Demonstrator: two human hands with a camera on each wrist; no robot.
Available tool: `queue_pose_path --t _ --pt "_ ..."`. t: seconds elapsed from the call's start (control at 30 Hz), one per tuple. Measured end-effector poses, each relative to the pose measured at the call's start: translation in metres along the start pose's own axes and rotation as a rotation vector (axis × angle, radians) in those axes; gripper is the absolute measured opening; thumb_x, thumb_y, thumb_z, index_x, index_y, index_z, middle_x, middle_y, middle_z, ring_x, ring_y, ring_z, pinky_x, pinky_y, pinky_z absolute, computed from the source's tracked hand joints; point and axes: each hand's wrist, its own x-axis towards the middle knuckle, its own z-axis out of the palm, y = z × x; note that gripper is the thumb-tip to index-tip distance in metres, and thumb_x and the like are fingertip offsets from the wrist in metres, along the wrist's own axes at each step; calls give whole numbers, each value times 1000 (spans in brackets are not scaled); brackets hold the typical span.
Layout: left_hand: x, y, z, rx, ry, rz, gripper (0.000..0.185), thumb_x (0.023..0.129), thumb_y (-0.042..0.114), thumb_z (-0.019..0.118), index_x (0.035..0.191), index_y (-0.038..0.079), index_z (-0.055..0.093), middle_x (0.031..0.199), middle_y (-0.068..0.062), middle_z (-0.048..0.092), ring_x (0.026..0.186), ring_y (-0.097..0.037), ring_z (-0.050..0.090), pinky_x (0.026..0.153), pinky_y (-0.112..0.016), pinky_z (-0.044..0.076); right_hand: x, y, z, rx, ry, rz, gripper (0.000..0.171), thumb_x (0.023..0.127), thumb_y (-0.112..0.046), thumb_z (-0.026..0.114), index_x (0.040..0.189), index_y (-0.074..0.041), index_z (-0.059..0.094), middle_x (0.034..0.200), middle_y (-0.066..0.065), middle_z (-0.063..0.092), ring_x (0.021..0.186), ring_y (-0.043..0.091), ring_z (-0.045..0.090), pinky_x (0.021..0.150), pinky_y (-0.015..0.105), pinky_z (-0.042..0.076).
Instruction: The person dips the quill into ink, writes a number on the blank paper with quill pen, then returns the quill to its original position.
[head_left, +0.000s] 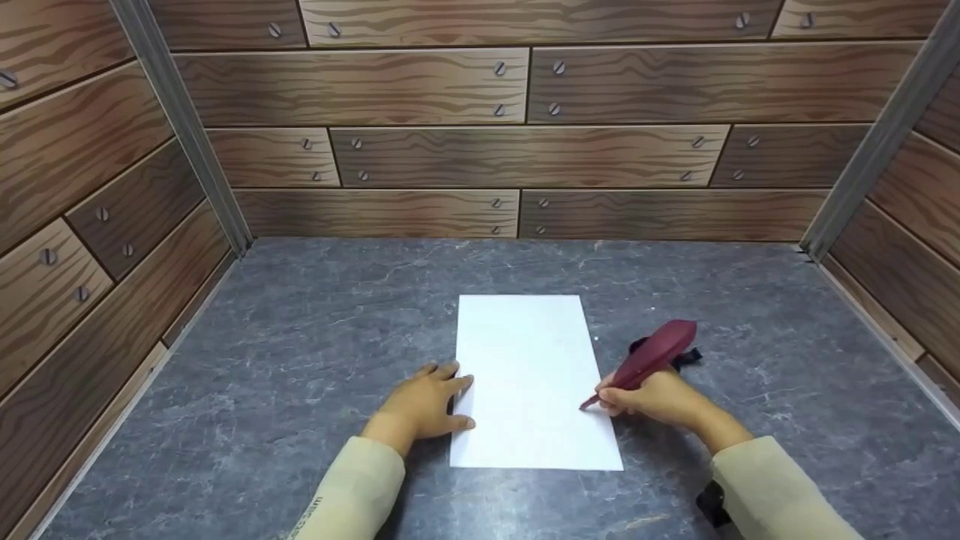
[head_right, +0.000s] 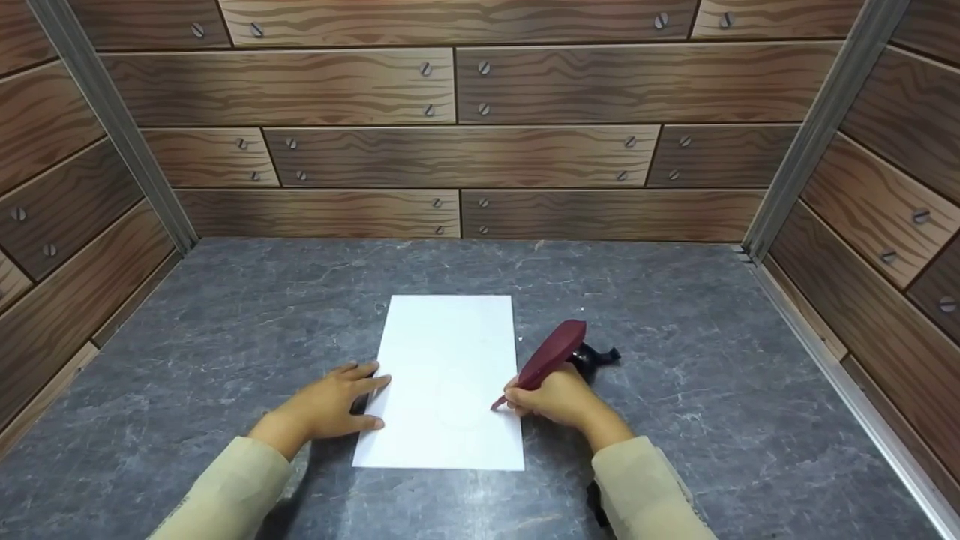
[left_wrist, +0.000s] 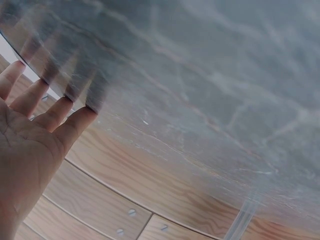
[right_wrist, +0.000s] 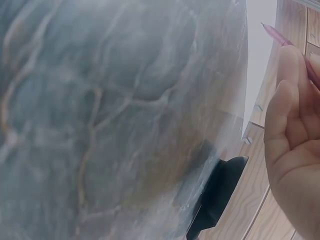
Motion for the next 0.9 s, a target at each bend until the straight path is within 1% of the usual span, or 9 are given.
queue_pose_path --t 0.17,0.33,0.4,0.5,0.6,0.73,0.9 --pt "0 -1 1 6 0 8 68 82 53 67 141 22 50 150 -5 36 137 -37 28 104 -57 31 4 1 1 -17 49 -15 28 88 -19 70 100 6 70 80 9 71 71 11 66 61 22 52" --pt "0 -2 0 7 -3 20 68 83 53 67 141 21 49 150 -6 36 137 -37 28 104 -58 31 8 2 4 -14 87 -55 26 88 -16 70 98 8 70 79 10 70 69 12 65 59 21 52" --pt "0 -1 0 10 -3 17 68 83 53 66 141 22 49 150 -6 36 137 -37 28 104 -58 31 10 1 5 -25 109 -58 25 87 -16 71 97 7 71 78 9 70 69 12 65 59 21 52" --pt "0 -1 0 13 -4 6 68 83 54 66 141 22 49 150 -5 35 137 -37 28 104 -58 31 13 1 7 -67 143 -63 23 87 -16 71 96 5 72 77 7 70 68 12 65 58 20 52" --pt "0 0 0 13 -7 -1 68 83 53 67 141 22 49 151 -5 35 137 -37 28 104 -57 31 16 0 9 -131 179 -57 20 87 -18 71 94 1 74 75 4 70 66 10 65 57 19 50" --pt "0 0 0 9 -8 -2 68 83 53 67 141 23 49 151 -5 35 137 -37 28 104 -57 31 19 -1 11 -197 215 -36 15 86 -19 72 91 -5 75 71 1 68 64 8 60 56 18 46" --pt "0 1 0 14 -2 -4 68 83 53 67 141 23 49 150 -4 36 137 -36 28 104 -57 31 23 -1 13 -261 246 -64 12 86 -19 72 89 -7 75 67 -2 66 62 8 57 57 20 44"
